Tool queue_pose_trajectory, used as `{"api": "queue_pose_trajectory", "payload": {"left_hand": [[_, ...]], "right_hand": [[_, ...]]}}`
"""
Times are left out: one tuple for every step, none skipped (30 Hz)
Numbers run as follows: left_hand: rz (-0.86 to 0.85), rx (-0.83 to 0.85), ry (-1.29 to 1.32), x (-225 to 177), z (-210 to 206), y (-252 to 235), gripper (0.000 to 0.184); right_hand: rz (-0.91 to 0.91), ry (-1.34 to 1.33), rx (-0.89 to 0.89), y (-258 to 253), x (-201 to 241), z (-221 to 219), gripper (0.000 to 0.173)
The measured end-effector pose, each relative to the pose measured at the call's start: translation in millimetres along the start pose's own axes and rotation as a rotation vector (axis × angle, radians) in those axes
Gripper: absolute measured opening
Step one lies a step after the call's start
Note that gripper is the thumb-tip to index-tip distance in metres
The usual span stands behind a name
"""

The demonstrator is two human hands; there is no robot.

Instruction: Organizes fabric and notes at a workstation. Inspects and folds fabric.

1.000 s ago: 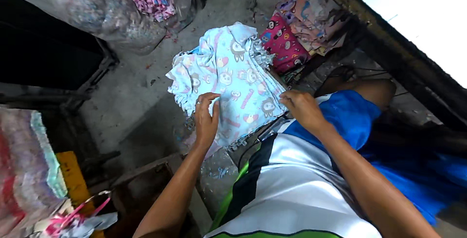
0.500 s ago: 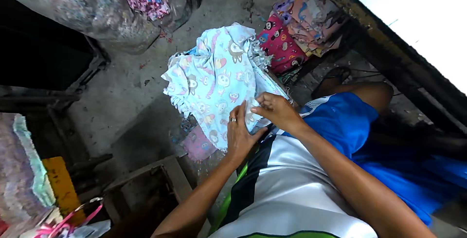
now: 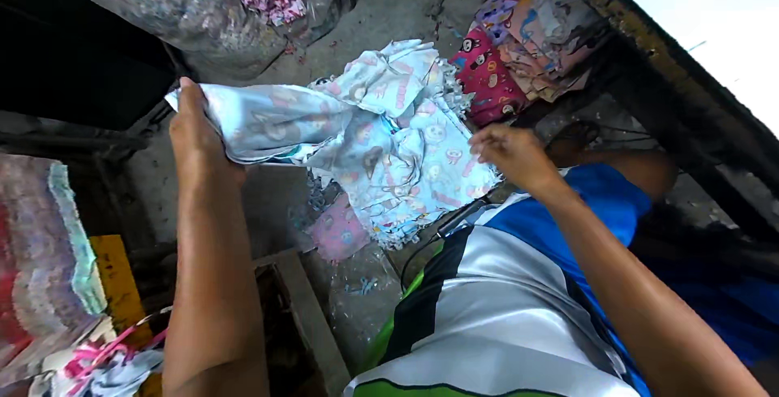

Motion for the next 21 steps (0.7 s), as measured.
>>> {"api": "queue_pose_trajectory", "payload": {"left_hand": [[0.009,0.001,0.005,-0.3,-3.0,0.0,0.040],[0.013,0.011,0.013,-0.7,-6.4,-0.2,0.039],[0.007,0.023,0.018,-1.3,-9.5,-0.6,0.038],[-0.017,0.051,0.023,-2.7,-12.4,-1.3,0.037],[-0.045,0.082,0.029,-4.0,-14.6,-1.9,0.036],[-0.070,0.103,0.036,-5.5,-16.0,-2.2,0.034],[-0.094,0.119,0.038,-7.3,-15.8,-2.8,0.032],[-0.111,0.137,0.028,-9.4,-14.4,-3.2,0.032],[-0.118,0.153,0.022,-11.3,-12.3,-3.8,0.032],[-0.119,0.165,0.022,-13.4,-9.9,-4.6,0.034],[-0.124,0.167,0.023,-15.6,-7.0,-5.8,0.035],[-0.137,0.168,0.021,-17.9,-4.1,-6.6,0.035],[-0.157,0.166,0.014,-19.6,-1.6,-7.1,0.033],[-0.185,0.160,0.005,-20.9,0.3,-6.8,0.031],[-0.218,0.155,-0.007,-21.5,2.1,-6.7,0.028],[-0.248,0.155,-0.020,-21.0,3.5,-6.5,0.026],[-0.262,0.152,-0.029,-18.7,4.2,-6.6,0.025],[-0.265,0.151,-0.030,-15.9,3.9,-7.2,0.024],[-0.263,0.151,-0.024,-12.5,3.5,-7.8,0.025],[-0.259,0.146,-0.018,-9.3,3.6,-8.2,0.026],[-0.254,0.141,-0.010,-6.8,3.9,-8.6,0.026]], "right_hand": [[0.008,0.049,0.039,0.3,-0.8,-12.7,0.018],[0.013,0.096,0.080,-2.4,0.6,-25.5,0.018],[0.037,0.143,0.124,-6.9,2.7,-38.3,0.020],[0.083,0.199,0.162,-12.6,4.6,-50.8,0.022],[0.142,0.249,0.194,-18.1,7.3,-62.9,0.025],[0.212,0.285,0.220,-22.1,11.7,-74.3,0.029],[0.282,0.314,0.243,-24.5,16.4,-85.6,0.032],[0.344,0.347,0.264,-25.8,18.9,-96.8,0.035],[0.382,0.392,0.297,-26.1,19.5,-107.2,0.037],[0.389,0.449,0.338,-26.1,17.7,-115.9,0.040],[0.374,0.508,0.371,-27.0,12.9,-123.2,0.042],[0.358,0.556,0.383,-28.7,7.1,-128.2,0.043],[0.354,0.594,0.371,-30.6,2.5,-130.6,0.039],[0.371,0.613,0.342,-32.3,1.6,-130.8,0.032],[0.397,0.615,0.310,-33.5,3.5,-130.2,0.025],[0.421,0.592,0.283,-33.7,6.9,-128.4,0.021],[0.442,0.550,0.259,-32.8,9.8,-125.2,0.019],[0.456,0.493,0.238,-30.7,12.3,-120.1,0.018],[0.463,0.424,0.223,-26.8,14.6,-113.3,0.017],[0.465,0.359,0.212,-20.9,16.9,-105.1,0.015],[0.462,0.312,0.206,-13.6,18.7,-95.3,0.015]]}}
Point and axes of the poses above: each hand's wrist, its own y-axis away from the middle knuckle, its own z-axis out of the back of the hand, x = y × z, the point moved 6 cm from there along -y, towards the middle knuckle, and after that the axes turned 3 degrees about -y, right-handed, at the moved point
